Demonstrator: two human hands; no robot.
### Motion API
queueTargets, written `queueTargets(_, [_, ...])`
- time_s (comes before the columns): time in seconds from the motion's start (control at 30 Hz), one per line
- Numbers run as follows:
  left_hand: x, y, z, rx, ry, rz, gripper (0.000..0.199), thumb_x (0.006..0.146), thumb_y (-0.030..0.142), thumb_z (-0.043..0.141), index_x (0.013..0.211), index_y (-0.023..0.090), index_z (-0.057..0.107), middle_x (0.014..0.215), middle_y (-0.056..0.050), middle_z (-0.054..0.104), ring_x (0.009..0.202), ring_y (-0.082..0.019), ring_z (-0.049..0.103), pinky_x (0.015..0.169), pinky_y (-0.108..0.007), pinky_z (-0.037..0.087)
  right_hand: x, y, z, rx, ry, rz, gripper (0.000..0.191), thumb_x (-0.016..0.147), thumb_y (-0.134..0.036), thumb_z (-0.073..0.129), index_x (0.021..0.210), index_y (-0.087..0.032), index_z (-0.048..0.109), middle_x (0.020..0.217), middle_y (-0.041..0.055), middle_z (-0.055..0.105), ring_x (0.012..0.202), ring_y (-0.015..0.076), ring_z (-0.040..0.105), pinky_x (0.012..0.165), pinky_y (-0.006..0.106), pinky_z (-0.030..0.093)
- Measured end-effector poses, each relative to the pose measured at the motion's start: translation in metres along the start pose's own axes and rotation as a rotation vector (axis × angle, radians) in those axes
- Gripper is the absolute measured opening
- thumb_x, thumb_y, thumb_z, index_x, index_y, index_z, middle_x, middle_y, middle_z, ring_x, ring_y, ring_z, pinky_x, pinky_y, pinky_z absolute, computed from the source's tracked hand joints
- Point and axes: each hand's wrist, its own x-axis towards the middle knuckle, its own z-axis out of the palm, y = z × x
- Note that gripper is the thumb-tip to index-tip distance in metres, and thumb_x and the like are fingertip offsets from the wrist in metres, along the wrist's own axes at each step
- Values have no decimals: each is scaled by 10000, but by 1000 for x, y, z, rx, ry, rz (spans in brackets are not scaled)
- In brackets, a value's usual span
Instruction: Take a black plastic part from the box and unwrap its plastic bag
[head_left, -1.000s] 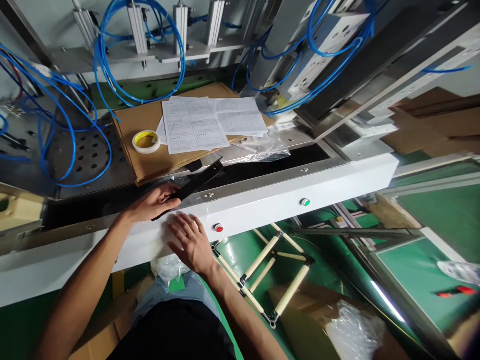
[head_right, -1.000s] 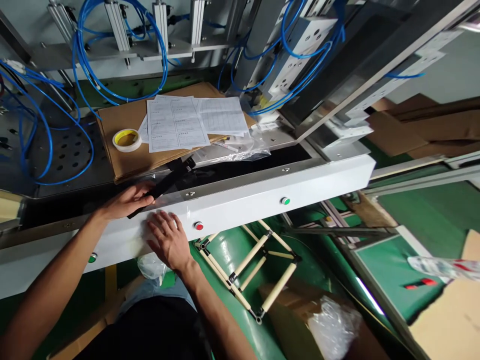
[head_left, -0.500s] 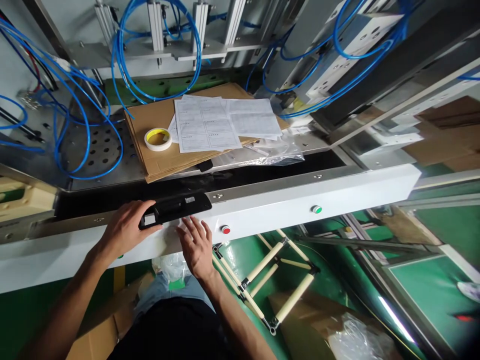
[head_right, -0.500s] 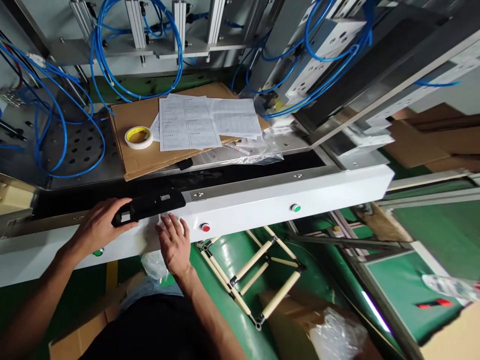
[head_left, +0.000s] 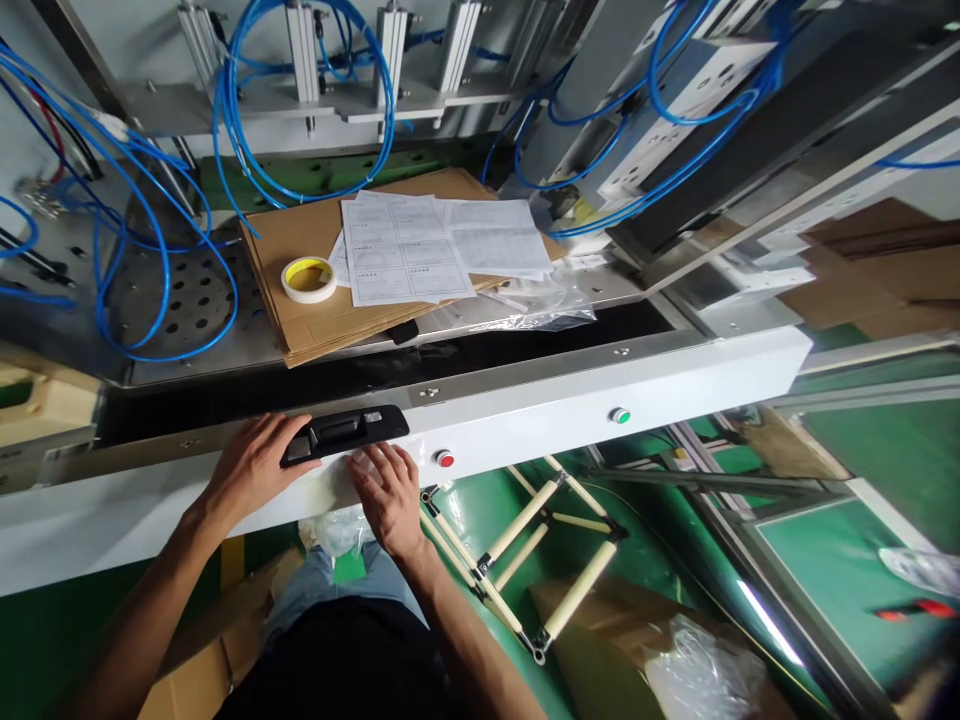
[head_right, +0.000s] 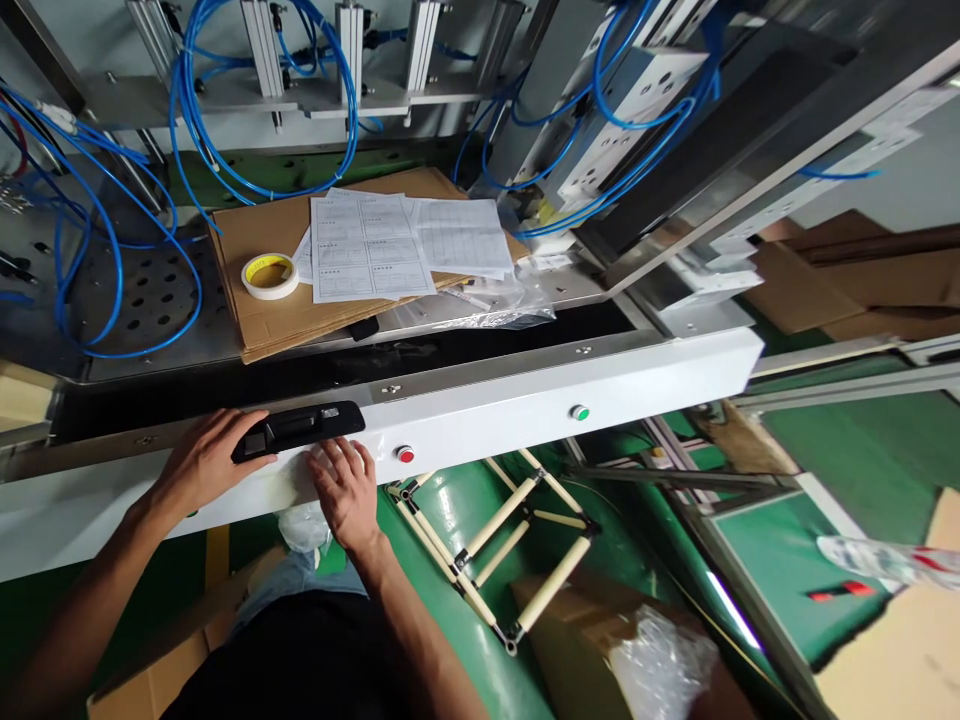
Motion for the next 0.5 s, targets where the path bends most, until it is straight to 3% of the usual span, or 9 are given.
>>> queueTargets(0.37, [-1,0,2,21,-11,-40,470,913,398,775,1313,207,620,1121,-110,747,1035,-319,719,898,-430,574,-2,3,3,25,31,32,364,997,-230,676,1347,-323,707,1306,81,745,1284,256,639,1099,454,502])
queueTargets(0.5, [-10,0,-8,27,87,-15,630,909,436,778,1452,224,539,1292,-143,707,1153,-336,690,1000,-463,552,-2,9,1,30,18,-21,397,984,-185,676,1349,-336,706,1303,70,749,1291,254,628,1100,459,497])
